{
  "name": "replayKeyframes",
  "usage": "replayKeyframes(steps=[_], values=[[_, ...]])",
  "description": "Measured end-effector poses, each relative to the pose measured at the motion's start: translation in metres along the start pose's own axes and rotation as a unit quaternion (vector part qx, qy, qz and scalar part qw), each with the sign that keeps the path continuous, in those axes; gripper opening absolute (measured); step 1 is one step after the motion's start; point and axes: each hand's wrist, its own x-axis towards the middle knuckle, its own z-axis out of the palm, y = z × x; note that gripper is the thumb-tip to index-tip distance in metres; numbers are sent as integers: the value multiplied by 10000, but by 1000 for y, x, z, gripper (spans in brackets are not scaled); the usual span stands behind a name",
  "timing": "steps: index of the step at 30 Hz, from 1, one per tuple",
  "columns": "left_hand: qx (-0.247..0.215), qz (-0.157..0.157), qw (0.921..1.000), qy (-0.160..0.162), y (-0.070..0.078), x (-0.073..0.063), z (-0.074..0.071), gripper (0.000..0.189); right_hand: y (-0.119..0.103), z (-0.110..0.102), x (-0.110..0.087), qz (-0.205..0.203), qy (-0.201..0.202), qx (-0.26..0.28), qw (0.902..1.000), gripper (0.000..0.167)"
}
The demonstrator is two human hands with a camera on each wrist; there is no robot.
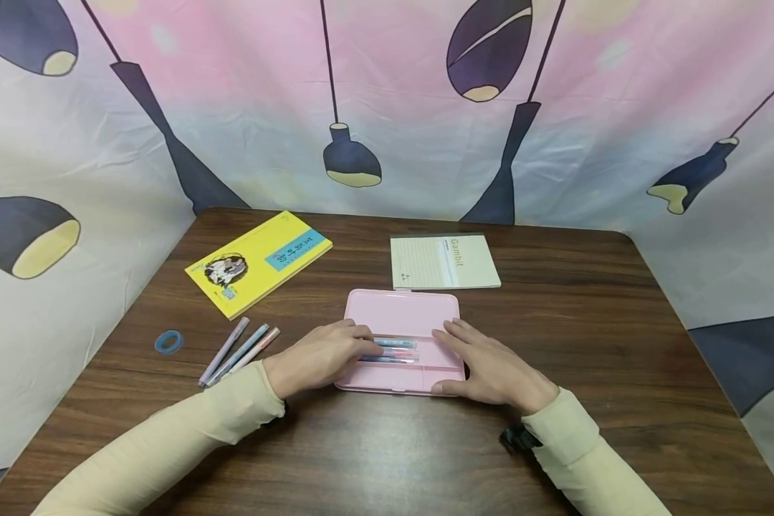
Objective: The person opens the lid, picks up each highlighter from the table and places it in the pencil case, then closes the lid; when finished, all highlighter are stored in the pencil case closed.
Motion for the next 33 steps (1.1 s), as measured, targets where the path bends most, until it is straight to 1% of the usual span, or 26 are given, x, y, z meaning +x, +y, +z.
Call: replayKeyframes(steps=[8, 12, 18, 22, 25, 28, 30, 33], values=[[-57, -6, 10000, -52, 0, -2, -1, 42, -1, 2, 0, -68, 65, -35, 9999, 87], [-23, 13, 10000, -11, 0, -2, 0, 42, -1, 1, 0, -55, 73, -50, 9999, 87], [-21, 101, 9998, 173, -2, -3, 1, 43, -1, 1, 0, -8, 49, -52, 10000, 87], [-194, 77, 9991, 378, -2, -7, -1, 44, -1, 1, -1, 16, 36, -15, 10000, 87], [-369, 13, 9978, 543, -4, -12, -3, 43, 0, 1, -2, 7, 37, -23, 10000, 87], [-420, -115, 9968, 669, -7, -22, -8, 42, 0, 1, -1, -11, 49, -37, 10000, 87], [-421, -281, 9961, 729, -10, -31, -12, 44, 0, 0, -1, -28, 54, -38, 10000, 88], [-424, -647, 9941, 759, -14, -48, -18, 50, 0, 0, 0, -39, 49, -25, 10000, 88]])
